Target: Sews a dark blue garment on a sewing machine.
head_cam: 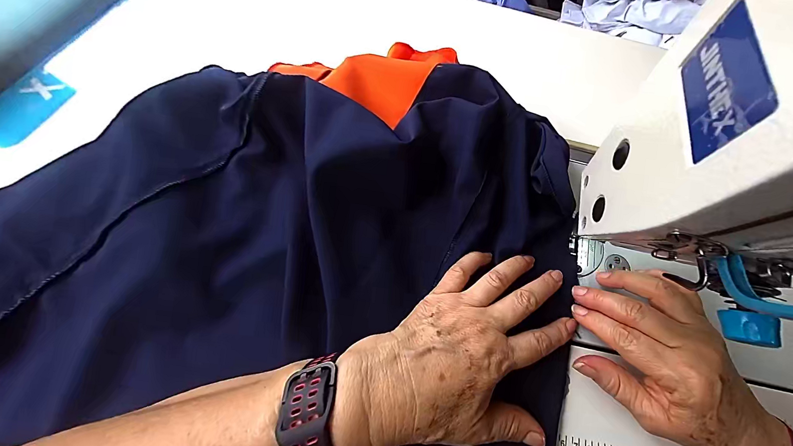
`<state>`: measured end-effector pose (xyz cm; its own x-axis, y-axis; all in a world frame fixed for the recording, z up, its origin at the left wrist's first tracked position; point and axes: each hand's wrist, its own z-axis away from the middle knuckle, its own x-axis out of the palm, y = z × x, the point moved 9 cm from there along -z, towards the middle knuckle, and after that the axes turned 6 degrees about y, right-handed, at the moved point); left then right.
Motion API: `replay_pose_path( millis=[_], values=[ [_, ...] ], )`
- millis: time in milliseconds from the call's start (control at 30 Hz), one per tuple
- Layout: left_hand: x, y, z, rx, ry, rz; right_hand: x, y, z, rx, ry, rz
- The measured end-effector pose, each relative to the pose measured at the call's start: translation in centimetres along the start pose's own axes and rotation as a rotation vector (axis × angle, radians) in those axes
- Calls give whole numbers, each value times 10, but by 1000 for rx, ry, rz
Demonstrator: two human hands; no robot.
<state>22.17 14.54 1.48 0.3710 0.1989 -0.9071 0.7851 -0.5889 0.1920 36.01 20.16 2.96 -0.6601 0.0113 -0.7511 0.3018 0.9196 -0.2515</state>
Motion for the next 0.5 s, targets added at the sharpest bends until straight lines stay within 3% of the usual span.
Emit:
replay_pose_path(
  millis=[500],
  values=[
    [0, 0, -10, -5, 59, -74, -6, -14, 8, -50, -17, 73]
  ],
)
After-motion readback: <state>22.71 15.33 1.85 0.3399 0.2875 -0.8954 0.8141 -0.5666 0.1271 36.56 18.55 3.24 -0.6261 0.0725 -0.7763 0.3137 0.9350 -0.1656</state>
